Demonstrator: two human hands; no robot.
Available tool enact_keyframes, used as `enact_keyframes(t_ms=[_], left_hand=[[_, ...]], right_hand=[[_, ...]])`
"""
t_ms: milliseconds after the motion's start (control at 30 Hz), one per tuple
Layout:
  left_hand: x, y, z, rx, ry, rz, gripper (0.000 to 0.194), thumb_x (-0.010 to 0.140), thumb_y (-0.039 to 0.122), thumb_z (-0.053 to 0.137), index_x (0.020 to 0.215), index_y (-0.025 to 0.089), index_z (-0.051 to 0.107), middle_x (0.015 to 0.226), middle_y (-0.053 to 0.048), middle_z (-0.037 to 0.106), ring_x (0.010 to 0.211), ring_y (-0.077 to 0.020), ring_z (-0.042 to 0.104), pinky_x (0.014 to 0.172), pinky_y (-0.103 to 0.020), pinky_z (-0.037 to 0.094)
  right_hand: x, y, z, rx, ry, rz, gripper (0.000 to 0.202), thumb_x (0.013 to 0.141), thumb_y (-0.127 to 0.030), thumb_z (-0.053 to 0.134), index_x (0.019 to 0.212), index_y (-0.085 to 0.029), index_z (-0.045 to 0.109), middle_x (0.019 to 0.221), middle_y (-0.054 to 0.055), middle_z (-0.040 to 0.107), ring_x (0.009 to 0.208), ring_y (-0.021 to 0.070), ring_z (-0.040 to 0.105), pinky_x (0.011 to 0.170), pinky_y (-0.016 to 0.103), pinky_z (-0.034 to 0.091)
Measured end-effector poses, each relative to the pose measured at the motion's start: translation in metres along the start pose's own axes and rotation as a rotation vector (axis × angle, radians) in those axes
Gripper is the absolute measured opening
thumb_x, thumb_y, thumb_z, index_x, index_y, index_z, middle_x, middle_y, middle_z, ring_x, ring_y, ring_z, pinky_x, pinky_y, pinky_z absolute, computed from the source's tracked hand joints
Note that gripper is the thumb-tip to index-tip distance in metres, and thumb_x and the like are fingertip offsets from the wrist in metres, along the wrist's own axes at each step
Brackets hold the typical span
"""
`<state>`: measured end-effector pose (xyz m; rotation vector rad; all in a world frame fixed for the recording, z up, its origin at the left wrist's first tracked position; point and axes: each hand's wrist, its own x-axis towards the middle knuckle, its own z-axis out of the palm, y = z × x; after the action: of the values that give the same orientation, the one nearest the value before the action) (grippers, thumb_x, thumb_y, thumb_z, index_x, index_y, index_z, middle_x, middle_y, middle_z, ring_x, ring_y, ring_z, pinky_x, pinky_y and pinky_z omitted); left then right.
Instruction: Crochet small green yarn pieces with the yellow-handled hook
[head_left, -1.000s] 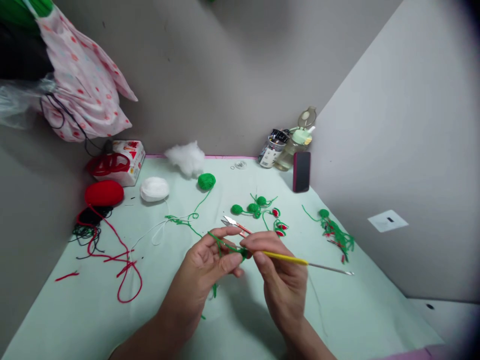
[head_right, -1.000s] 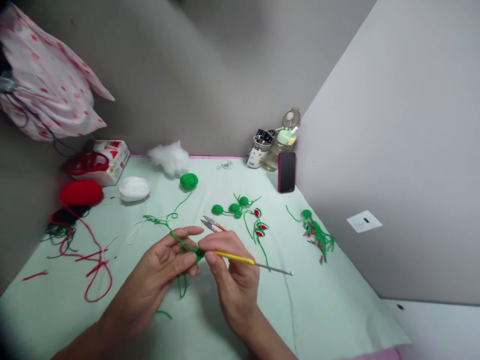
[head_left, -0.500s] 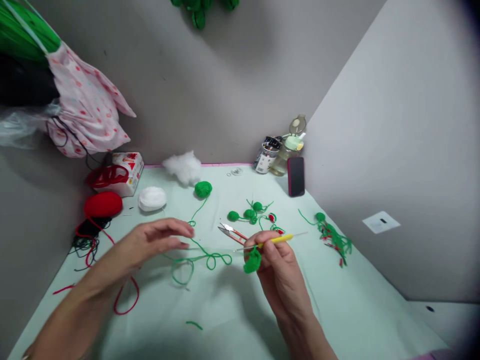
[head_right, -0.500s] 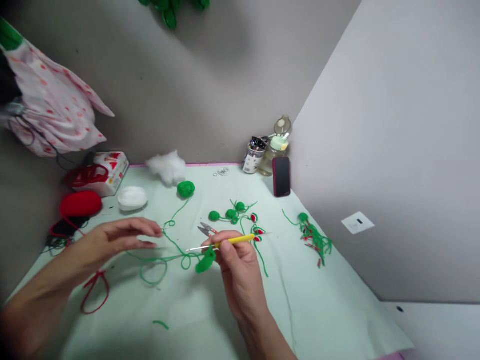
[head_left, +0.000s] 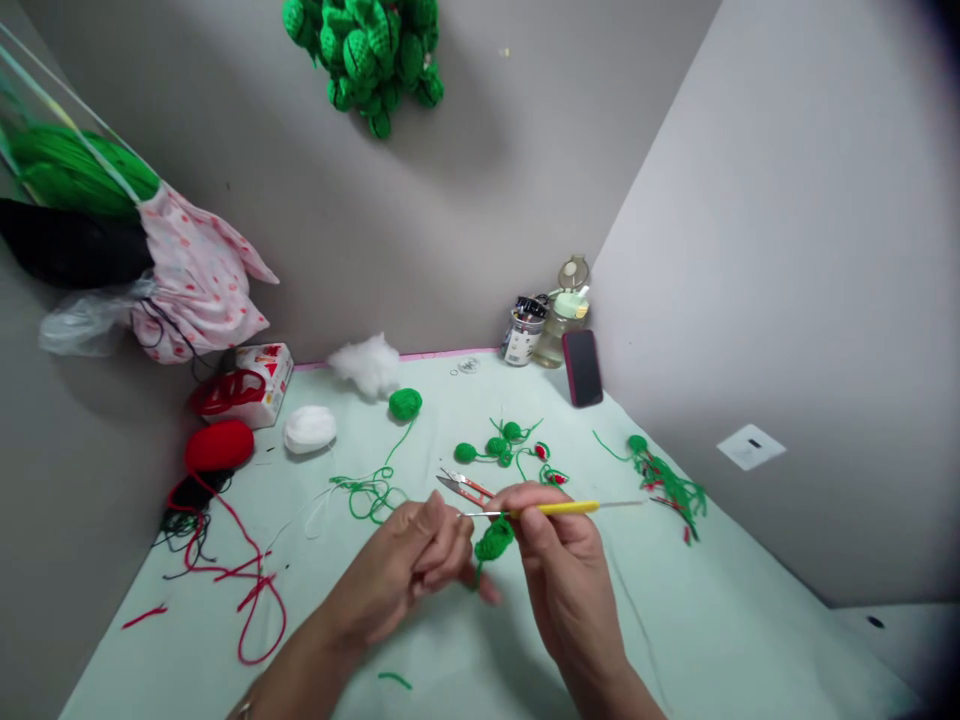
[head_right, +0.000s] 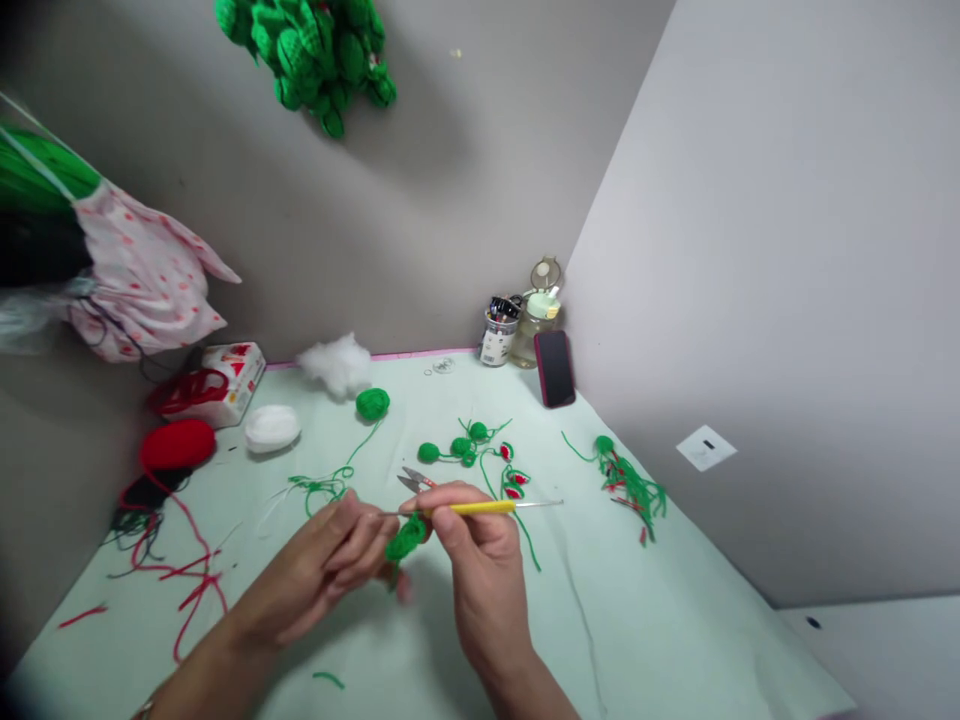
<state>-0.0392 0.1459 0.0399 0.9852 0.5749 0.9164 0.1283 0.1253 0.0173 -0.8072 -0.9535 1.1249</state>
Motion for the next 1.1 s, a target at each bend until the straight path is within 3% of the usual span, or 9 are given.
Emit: enact_keyframes(t_ms=[100,200,300,467,533,600,700,833,1100], left_hand=[[-0.007,0.015,0.006,-0.504,-0.032,0.014,0.059,0.092,0.063,0.070,0.054,0.020,0.055,0.057,0.006,0.044,0.043,-0.0074,0.031,0.046,-0.026,0.059],[-0.020,0.041,0.004,-0.495,0.240,0.300,0.044,0.100,0.060,0.062,0.071,0.028,0.074,0.079,0.001,0.070,0.075,-0.0148,0.069,0.085,-0.039,0.069],[-0.026,0.049,-0.001,0.040,0.374,0.602,0.064,0.105,0.069,0.035,0.070,0.038,0.078,0.098,0.004,0.079,0.123,-0.0234,0.068,0.120,-0.053,0.047],[-0.018,0.023,-0.010,0.866,0.325,0.608,0.043,0.101,0.061,0.057,0.085,0.036,0.088,0.122,-0.001,0.082,0.147,-0.0337,0.049,0.132,-0.057,-0.013],[-0.014,0.012,-0.008,0.959,0.311,0.501,0.039,0.102,0.061,0.056,0.116,0.038,0.084,0.140,-0.003,0.075,0.152,-0.0347,0.044,0.132,-0.062,-0.002],[-0.012,0.006,-0.003,0.743,0.246,0.313,0.047,0.100,0.062,0.058,0.135,0.036,0.075,0.143,-0.006,0.073,0.143,-0.0341,0.054,0.126,-0.059,0.030],[-0.010,0.001,0.004,0.382,0.240,0.084,0.044,0.094,0.055,0.072,0.132,0.033,0.078,0.116,-0.007,0.081,0.106,-0.0266,0.073,0.097,-0.041,0.058],[-0.005,0.000,0.010,0.099,0.335,0.050,0.039,0.082,0.042,0.089,0.119,0.031,0.083,0.088,-0.001,0.077,0.071,-0.0146,0.064,0.072,-0.028,0.057],[-0.003,0.001,0.010,-0.066,0.413,0.088,0.043,0.077,0.031,0.093,0.119,0.030,0.083,0.080,0.002,0.070,0.070,-0.0125,0.063,0.073,-0.025,0.053]], right_hand=[[0.001,-0.002,0.002,-0.003,0.055,-0.023,0.018,0.091,-0.045,0.082,0.092,-0.027,0.083,0.087,0.002,0.080,0.080,0.0151,0.068,0.075,0.027,0.055],[0.003,-0.003,0.004,0.008,0.053,-0.040,0.017,0.091,-0.045,0.081,0.092,-0.028,0.084,0.087,0.002,0.080,0.074,0.0139,0.065,0.071,0.026,0.054],[0.003,-0.003,0.006,0.018,0.046,-0.074,0.015,0.092,-0.043,0.080,0.092,-0.029,0.084,0.087,0.002,0.080,0.071,0.0132,0.064,0.068,0.025,0.054],[0.001,-0.004,0.004,-0.060,0.035,-0.163,0.013,0.097,-0.039,0.075,0.097,-0.030,0.084,0.088,0.002,0.081,0.074,0.0137,0.066,0.068,0.024,0.055],[0.002,-0.007,0.006,-0.126,0.001,-0.237,0.013,0.099,-0.036,0.073,0.098,-0.031,0.085,0.089,0.003,0.081,0.080,0.0153,0.070,0.070,0.024,0.057],[0.003,-0.010,0.010,-0.177,-0.037,-0.321,0.013,0.100,-0.033,0.072,0.101,-0.033,0.085,0.090,0.003,0.082,0.086,0.0173,0.074,0.072,0.025,0.059],[0.004,-0.015,0.018,-0.218,-0.064,-0.393,0.015,0.100,-0.030,0.071,0.103,-0.034,0.085,0.091,0.004,0.082,0.087,0.0190,0.075,0.071,0.027,0.063],[0.004,-0.017,0.022,-0.299,-0.055,-0.414,0.020,0.101,-0.025,0.069,0.105,-0.035,0.086,0.098,0.007,0.080,0.089,0.0206,0.076,0.070,0.029,0.064],[0.007,-0.012,0.019,-0.435,-0.092,-0.394,0.022,0.094,-0.017,0.076,0.105,-0.034,0.085,0.090,0.005,0.072,0.080,0.0171,0.070,0.066,0.026,0.058]])
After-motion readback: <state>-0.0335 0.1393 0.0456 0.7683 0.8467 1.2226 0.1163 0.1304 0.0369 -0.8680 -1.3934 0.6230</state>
